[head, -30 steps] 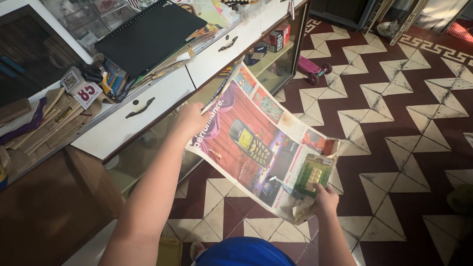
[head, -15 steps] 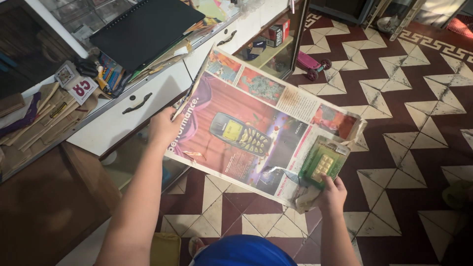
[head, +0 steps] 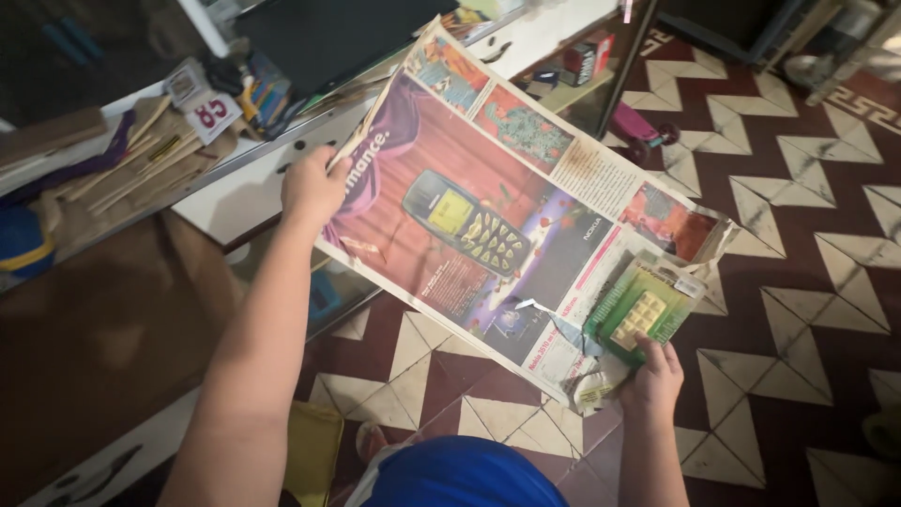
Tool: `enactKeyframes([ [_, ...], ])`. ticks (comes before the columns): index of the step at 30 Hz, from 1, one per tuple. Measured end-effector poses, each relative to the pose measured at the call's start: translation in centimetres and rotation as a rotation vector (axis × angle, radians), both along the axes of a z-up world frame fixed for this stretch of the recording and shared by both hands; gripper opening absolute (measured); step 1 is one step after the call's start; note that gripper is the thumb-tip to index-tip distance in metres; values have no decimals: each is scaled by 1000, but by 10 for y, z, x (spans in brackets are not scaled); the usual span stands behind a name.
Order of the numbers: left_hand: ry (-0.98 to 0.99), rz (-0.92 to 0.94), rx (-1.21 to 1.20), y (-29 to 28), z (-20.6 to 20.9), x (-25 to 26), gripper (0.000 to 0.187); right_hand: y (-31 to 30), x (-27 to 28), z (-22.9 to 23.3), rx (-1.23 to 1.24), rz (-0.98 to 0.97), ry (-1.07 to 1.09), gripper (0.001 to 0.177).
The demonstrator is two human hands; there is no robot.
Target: Emptying a wooden drawer of items and using a brush to clean the interior.
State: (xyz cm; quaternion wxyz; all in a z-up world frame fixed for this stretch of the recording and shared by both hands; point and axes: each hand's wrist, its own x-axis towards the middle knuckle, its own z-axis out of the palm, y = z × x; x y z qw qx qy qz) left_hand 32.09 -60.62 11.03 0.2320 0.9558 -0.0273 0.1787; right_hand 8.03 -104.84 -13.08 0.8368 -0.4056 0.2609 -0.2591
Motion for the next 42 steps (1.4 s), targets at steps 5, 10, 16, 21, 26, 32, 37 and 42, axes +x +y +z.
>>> enactKeyframes([
  [5, -89, 4, 23, 30, 18, 9, 24, 18, 6, 23, -31, 51, -11, 20],
  [10, -222, -49, -8, 56, 32, 20, 23, 43, 13, 41, 13, 118, -97, 18],
  [16, -315, -13, -29, 78, 39, 30, 22, 60, 24, 42, -24, 130, -78, 18],
  [21, -321, 61, -82, 100, 44, 33, 25, 84, 36, 64, -10, 156, -84, 28],
  [26, -201, 107, -246, 117, 61, 13, 25, 103, 48, 63, -53, 208, -74, 23],
  [32, -228, 113, -356, 151, 67, 0, 26, 119, 69, 43, -30, 257, -97, 15],
  [37, -241, 132, -373, 176, 66, -7, 27, 131, 81, 40, -27, 292, -107, 14],
  [42, -263, 173, -374, 195, 60, -7, 25, 137, 90, 34, -39, 285, -85, 12],
])
